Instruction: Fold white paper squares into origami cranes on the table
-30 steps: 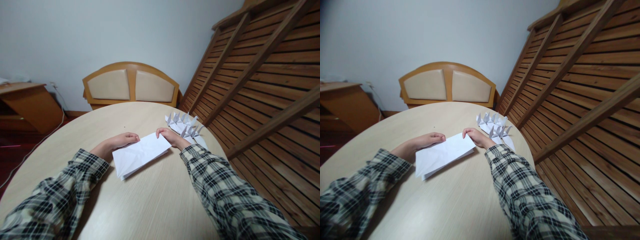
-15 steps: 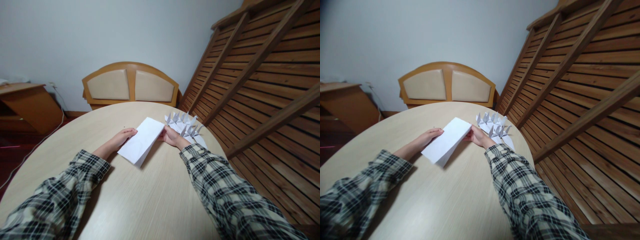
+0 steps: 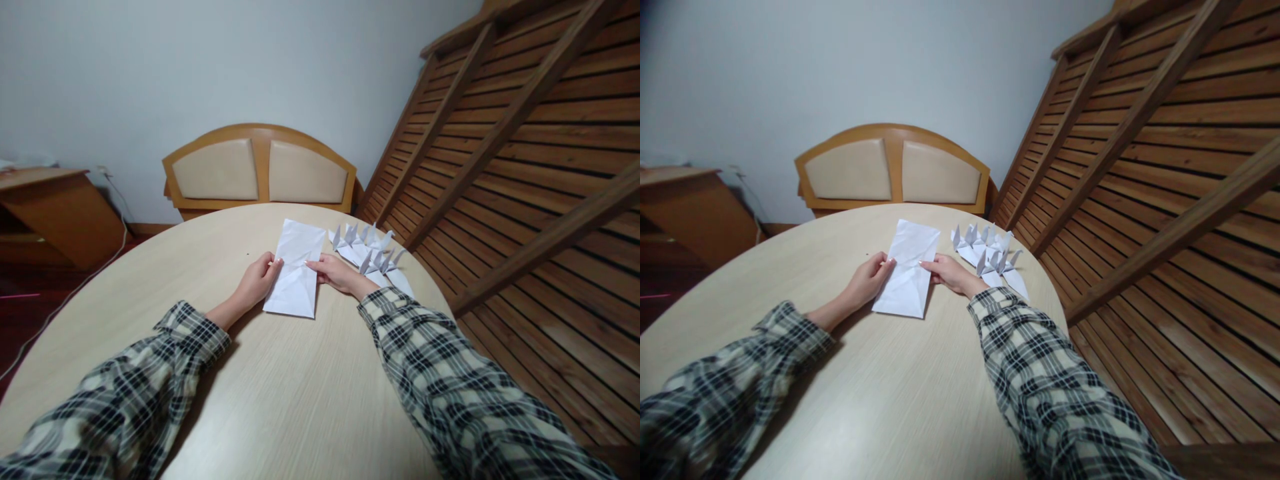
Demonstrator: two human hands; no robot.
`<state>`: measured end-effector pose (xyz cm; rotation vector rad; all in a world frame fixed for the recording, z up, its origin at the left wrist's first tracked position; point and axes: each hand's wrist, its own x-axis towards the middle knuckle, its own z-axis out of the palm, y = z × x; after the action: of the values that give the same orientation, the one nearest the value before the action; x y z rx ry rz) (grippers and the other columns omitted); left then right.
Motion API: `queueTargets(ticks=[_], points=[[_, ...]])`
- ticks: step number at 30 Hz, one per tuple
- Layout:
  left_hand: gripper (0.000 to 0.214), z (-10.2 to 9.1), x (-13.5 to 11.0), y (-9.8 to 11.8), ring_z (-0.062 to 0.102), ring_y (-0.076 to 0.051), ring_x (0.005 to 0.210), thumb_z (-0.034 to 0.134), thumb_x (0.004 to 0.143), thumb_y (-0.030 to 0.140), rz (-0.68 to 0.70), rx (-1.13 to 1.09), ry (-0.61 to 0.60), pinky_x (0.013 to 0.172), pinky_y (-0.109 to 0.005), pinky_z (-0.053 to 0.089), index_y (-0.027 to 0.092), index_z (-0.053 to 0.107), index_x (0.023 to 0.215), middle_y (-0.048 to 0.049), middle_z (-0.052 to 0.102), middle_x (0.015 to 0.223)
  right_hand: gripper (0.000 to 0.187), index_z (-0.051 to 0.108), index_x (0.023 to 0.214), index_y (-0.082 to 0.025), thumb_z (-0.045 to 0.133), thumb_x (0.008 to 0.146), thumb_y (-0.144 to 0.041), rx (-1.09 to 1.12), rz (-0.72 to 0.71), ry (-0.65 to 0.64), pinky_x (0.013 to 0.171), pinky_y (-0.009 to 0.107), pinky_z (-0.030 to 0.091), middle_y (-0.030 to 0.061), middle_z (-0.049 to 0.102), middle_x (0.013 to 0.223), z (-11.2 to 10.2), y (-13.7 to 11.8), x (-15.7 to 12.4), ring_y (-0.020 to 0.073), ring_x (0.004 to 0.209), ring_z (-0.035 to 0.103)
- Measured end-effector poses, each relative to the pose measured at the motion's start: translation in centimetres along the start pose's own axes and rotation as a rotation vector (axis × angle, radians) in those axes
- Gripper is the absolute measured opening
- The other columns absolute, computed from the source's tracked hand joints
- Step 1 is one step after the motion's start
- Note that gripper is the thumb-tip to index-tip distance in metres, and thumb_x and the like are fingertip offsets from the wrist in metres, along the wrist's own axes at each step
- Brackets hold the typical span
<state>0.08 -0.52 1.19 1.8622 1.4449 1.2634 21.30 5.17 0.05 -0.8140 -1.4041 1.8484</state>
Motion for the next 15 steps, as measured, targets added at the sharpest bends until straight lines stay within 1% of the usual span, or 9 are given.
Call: queueTargets(ticks=[3, 7, 9, 12, 13, 15], points=[[0.023, 0.11, -0.06, 0.06, 0.043, -0.017, 0.060, 0.055, 0.089, 0.035, 0.006, 0.016, 0.024, 0.058, -0.028, 0.029, 0.021, 0.050, 0.071, 0.0016, 0.049, 0.061, 0.014, 0.066, 0.094, -0.014, 0.068, 0.083, -0.023, 0.000, 0.006, 0.012, 0.074, 0.028, 0.056, 0.0078, 0.070, 0.091, -0.02, 0.02, 0.00, 0.0157, 0.081, 0.065], [0.021, 0.10, -0.07, -0.06, 0.044, -0.016, 0.061, 0.059, 0.086, 0.036, -0.027, -0.105, 0.004, 0.055, -0.027, 0.031, 0.020, 0.054, 0.073, 0.0007, 0.051, 0.063, 0.015, 0.066, 0.096, -0.014, 0.068, 0.084, -0.024, 0.013, -0.001, 0.028, 0.076, 0.029, 0.056, 0.0085, 0.070, 0.092, -0.10, 0.09, 0.05, 0.0157, 0.082, 0.065], [0.022, 0.13, -0.10, -0.09, 0.046, -0.016, 0.061, 0.060, 0.085, 0.038, -0.077, -0.209, -0.065, 0.054, -0.026, 0.033, 0.018, 0.059, 0.078, -0.0017, 0.056, 0.068, 0.015, 0.065, 0.097, -0.014, 0.066, 0.086, -0.023, 0.017, -0.005, 0.047, 0.076, 0.029, 0.056, 0.0086, 0.070, 0.093, -0.13, 0.10, 0.08, 0.0151, 0.082, 0.065], [0.029, 0.24, -0.14, -0.18, 0.050, -0.015, 0.060, 0.063, 0.081, 0.041, -0.161, -0.329, -0.233, 0.052, -0.026, 0.036, 0.013, 0.066, 0.085, -0.0060, 0.061, 0.073, 0.011, 0.065, 0.095, -0.013, 0.063, 0.088, -0.022, 0.013, -0.012, 0.062, 0.073, 0.027, 0.056, 0.0082, 0.070, 0.091, -0.14, 0.03, 0.07, 0.0134, 0.077, 0.064], [0.031, 0.29, -0.15, -0.24, 0.050, -0.015, 0.059, 0.064, 0.080, 0.042, -0.180, -0.350, -0.271, 0.051, -0.026, 0.036, 0.012, 0.067, 0.087, -0.0066, 0.062, 0.073, 0.010, 0.065, 0.094, -0.013, 0.062, 0.089, -0.022, 0.012, -0.014, 0.066, 0.072, 0.027, 0.055, 0.0080, 0.070, 0.091, -0.13, -0.01, 0.04, 0.0129, 0.076, 0.063], [0.033, 0.38, -0.15, -0.39, 0.050, -0.014, 0.058, 0.065, 0.079, 0.042, -0.200, -0.365, -0.299, 0.050, -0.025, 0.036, 0.011, 0.067, 0.089, -0.0065, 0.062, 0.073, 0.010, 0.065, 0.093, -0.013, 0.061, 0.089, -0.022, 0.015, -0.020, 0.077, 0.071, 0.027, 0.056, 0.0081, 0.070, 0.091, -0.09, -0.07, -0.01, 0.0126, 0.075, 0.063]])
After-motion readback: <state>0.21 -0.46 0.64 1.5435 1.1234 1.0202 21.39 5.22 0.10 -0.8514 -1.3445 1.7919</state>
